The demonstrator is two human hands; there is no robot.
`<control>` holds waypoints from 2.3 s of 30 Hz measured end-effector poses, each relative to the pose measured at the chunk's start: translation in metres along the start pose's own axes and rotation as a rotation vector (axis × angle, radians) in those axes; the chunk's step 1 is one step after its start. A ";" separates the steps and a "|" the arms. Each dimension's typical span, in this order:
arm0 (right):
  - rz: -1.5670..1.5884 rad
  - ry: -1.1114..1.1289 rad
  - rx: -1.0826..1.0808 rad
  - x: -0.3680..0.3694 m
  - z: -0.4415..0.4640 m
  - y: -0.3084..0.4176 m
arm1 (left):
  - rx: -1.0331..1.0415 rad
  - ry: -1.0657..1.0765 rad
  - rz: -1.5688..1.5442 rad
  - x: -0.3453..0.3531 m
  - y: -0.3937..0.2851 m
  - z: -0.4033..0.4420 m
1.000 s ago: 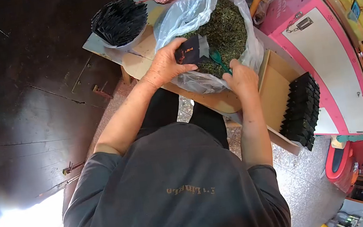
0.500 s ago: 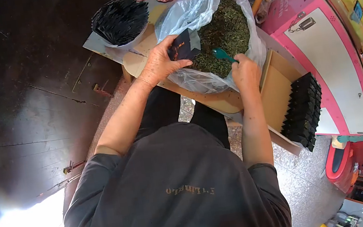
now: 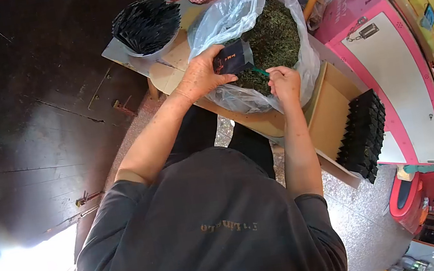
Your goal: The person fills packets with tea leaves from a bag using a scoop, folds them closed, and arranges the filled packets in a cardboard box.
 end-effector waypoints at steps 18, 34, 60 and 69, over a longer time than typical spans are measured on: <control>0.134 -0.161 -0.169 -0.068 -0.006 0.047 | -0.047 0.032 0.254 0.017 -0.013 0.009; 0.023 0.012 -0.166 -0.063 -0.006 0.055 | -0.062 0.039 0.399 0.025 -0.013 0.014; -1.116 0.168 -0.451 -0.024 -0.017 0.053 | -0.065 0.012 0.331 0.024 -0.005 0.013; -0.180 0.025 -0.056 -0.011 0.001 -0.004 | -0.068 0.017 0.321 0.023 -0.003 0.013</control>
Point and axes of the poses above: each hand's wrist, its own z-axis towards the middle knuckle, its own x-axis out of the palm, y = z × x, the point moved 1 cm from there along z, towards the middle knuckle, and after that the axes turned 13 degrees about -x, right-handed, at the moved point
